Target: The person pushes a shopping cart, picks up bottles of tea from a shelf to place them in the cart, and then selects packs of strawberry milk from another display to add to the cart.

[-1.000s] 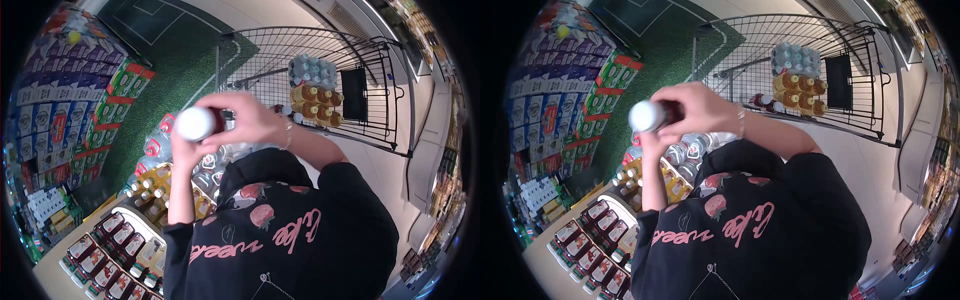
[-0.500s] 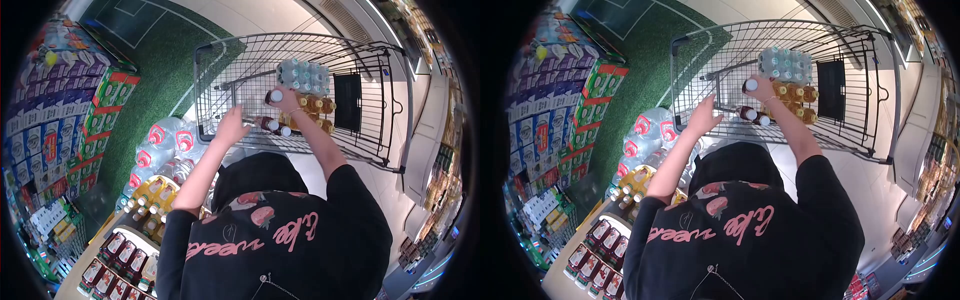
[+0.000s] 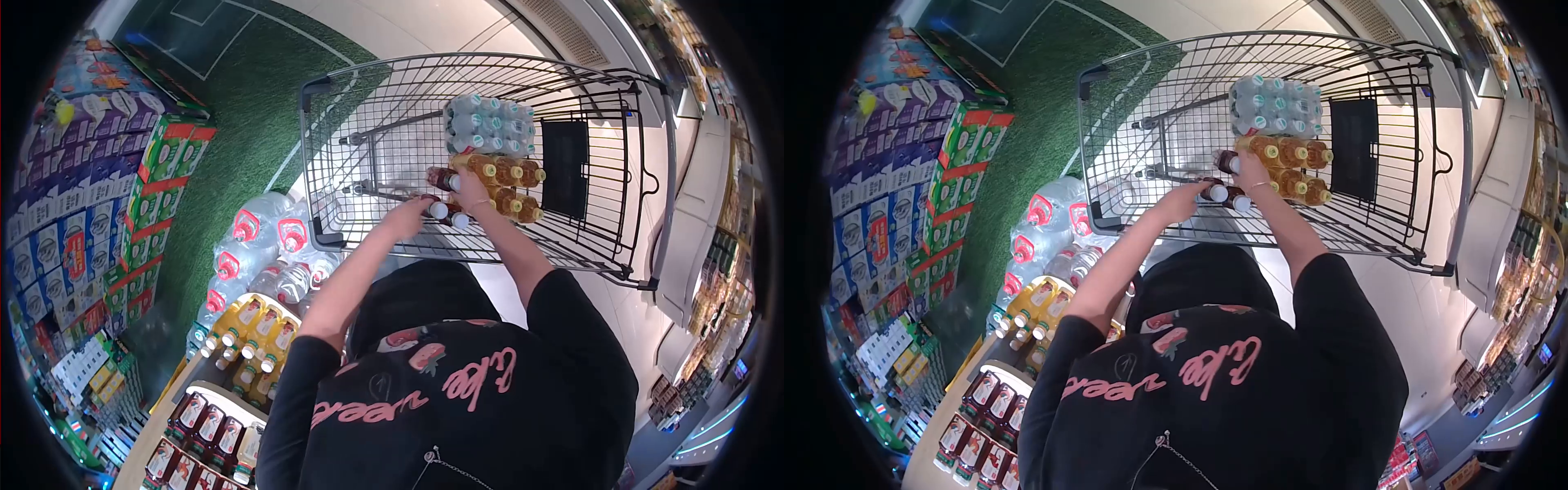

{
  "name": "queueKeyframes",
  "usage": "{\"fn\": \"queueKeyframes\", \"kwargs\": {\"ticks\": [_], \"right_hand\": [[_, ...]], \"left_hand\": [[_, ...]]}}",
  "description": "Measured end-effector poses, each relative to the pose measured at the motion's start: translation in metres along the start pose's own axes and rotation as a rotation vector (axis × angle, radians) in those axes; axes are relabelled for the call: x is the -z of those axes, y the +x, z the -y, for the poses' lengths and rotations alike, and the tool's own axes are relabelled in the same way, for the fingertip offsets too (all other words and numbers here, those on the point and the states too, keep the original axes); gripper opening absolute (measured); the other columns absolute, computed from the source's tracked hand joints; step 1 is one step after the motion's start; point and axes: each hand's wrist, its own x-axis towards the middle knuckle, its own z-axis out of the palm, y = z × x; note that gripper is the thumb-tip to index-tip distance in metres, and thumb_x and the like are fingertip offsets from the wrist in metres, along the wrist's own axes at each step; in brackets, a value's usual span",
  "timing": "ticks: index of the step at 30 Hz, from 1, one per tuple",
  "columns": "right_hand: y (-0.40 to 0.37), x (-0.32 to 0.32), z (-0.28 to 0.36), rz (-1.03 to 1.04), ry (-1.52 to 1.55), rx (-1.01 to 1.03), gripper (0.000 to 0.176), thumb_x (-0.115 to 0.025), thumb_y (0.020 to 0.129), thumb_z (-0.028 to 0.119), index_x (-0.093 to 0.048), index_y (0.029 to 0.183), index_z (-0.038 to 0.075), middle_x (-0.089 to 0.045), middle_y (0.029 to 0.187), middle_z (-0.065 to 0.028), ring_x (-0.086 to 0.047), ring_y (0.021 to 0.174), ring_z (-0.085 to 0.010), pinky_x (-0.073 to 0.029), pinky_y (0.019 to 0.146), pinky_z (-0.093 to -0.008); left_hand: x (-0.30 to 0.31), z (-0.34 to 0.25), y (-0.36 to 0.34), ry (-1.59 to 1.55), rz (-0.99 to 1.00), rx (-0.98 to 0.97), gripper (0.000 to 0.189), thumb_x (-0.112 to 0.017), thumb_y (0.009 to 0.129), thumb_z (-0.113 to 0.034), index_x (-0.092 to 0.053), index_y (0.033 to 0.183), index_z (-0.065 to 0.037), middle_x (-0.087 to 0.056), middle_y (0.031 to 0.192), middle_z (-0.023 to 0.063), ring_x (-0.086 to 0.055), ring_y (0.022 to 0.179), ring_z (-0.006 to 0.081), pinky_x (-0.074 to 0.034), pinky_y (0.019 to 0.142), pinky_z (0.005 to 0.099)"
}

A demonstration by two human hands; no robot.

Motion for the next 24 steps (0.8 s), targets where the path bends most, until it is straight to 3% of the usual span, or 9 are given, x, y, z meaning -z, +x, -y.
{"fn": "queueKeyframes", "kwargs": {"ticks": [3, 6, 9, 12, 14, 16, 18, 21, 24], "right_hand": [[-0.024, 0.027, 0.023, -0.511, -0.310, 0.453, 0.057, -0.075, 0.066, 0.016, -0.049, 0.117, 0.007, -0.058, 0.109, -0.0159, -0.056, 0.096, -0.0354, -0.046, 0.086, -0.0433], [-0.044, 0.039, 0.036, -0.087, -0.265, 0.689, 0.048, -0.073, 0.068, 0.021, -0.053, 0.110, 0.008, -0.060, 0.104, -0.0135, -0.057, 0.096, -0.0332, -0.048, 0.082, -0.0423], [-0.035, 0.005, 0.034, 0.336, -0.491, 0.503, 0.048, -0.072, 0.071, 0.030, -0.054, 0.109, 0.008, -0.061, 0.099, -0.0121, -0.059, 0.092, -0.0298, -0.050, 0.077, -0.0413], [-0.023, -0.006, 0.044, 0.341, -0.453, 0.505, 0.045, -0.072, 0.070, 0.035, -0.056, 0.103, 0.009, -0.064, 0.087, -0.0091, -0.063, 0.082, -0.0276, -0.052, 0.071, -0.0401], [-0.022, 0.005, 0.055, 0.242, -0.371, 0.611, 0.040, -0.072, 0.069, 0.035, -0.058, 0.094, 0.008, -0.064, 0.077, -0.0096, -0.065, 0.072, -0.0280, -0.052, 0.065, -0.0396], [-0.042, 0.071, 0.098, 0.038, -0.167, 0.554, 0.034, -0.072, 0.069, 0.034, -0.061, 0.085, 0.005, -0.064, 0.077, -0.0116, -0.063, 0.068, -0.0290, -0.050, 0.063, -0.0374], [-0.051, 0.123, 0.117, -0.088, 0.180, 0.588, 0.033, -0.070, 0.071, 0.034, -0.062, 0.076, 0.002, -0.062, 0.070, -0.0093, -0.061, 0.063, -0.0240, -0.048, 0.059, -0.0339], [-0.036, 0.167, 0.137, -0.164, 0.550, 0.458, 0.031, -0.069, 0.076, 0.034, -0.065, 0.077, 0.004, -0.056, 0.063, 0.0002, -0.054, 0.058, -0.0119, -0.043, 0.054, -0.0272], [-0.032, 0.209, 0.181, -0.204, 0.693, 0.378, 0.039, -0.068, 0.077, 0.041, -0.067, 0.081, 0.003, -0.057, 0.062, -0.0002, -0.052, 0.056, -0.0088, -0.042, 0.051, -0.0251]], "left_hand": [[-0.021, -0.008, 0.031, -0.025, 0.184, 0.130, 0.040, -0.051, 0.077, -0.005, -0.053, 0.118, -0.003, -0.059, 0.114, 0.0216, -0.057, 0.104, 0.0359, -0.046, 0.089, 0.0425], [-0.014, -0.017, 0.040, -0.004, 0.105, 0.193, 0.038, -0.048, 0.078, -0.006, -0.057, 0.115, -0.002, -0.062, 0.106, 0.0231, -0.058, 0.101, 0.0381, -0.046, 0.088, 0.0440], [-0.019, 0.012, 0.050, -0.047, 0.067, 0.353, 0.032, -0.052, 0.078, -0.009, -0.060, 0.108, -0.002, -0.062, 0.105, 0.0226, -0.059, 0.101, 0.0364, -0.047, 0.087, 0.0432], [-0.001, 0.029, 0.031, -0.030, 0.065, 0.418, 0.046, -0.062, 0.073, -0.014, -0.055, 0.118, -0.004, -0.060, 0.112, 0.0212, -0.057, 0.106, 0.0347, -0.046, 0.090, 0.0417], [0.026, 0.032, 0.013, -0.054, 0.039, 0.381, 0.058, -0.068, 0.070, -0.018, -0.051, 0.124, -0.004, -0.058, 0.117, 0.0207, -0.055, 0.110, 0.0347, -0.044, 0.093, 0.0411], [0.057, 0.016, -0.012, -0.199, -0.025, -0.129, 0.094, -0.082, 0.054, -0.018, -0.039, 0.136, -0.008, -0.049, 0.131, 0.0173, -0.047, 0.120, 0.0325, -0.036, 0.102, 0.0390], [0.087, -0.019, -0.029, -0.104, -0.022, -0.197, 0.107, -0.087, 0.049, -0.024, -0.033, 0.140, -0.007, -0.045, 0.133, 0.0166, -0.039, 0.127, 0.0314, -0.029, 0.108, 0.0390], [0.111, -0.075, -0.046, -0.487, -0.220, 0.008, 0.096, -0.086, 0.053, -0.027, -0.039, 0.133, -0.004, -0.056, 0.118, 0.0145, -0.055, 0.107, 0.0253, -0.041, 0.095, 0.0341], [0.113, -0.090, -0.042, -0.583, -0.294, -0.141, 0.080, -0.079, 0.065, -0.026, -0.040, 0.131, -0.003, -0.057, 0.117, 0.0104, -0.056, 0.105, 0.0196, -0.043, 0.093, 0.0328]]}}
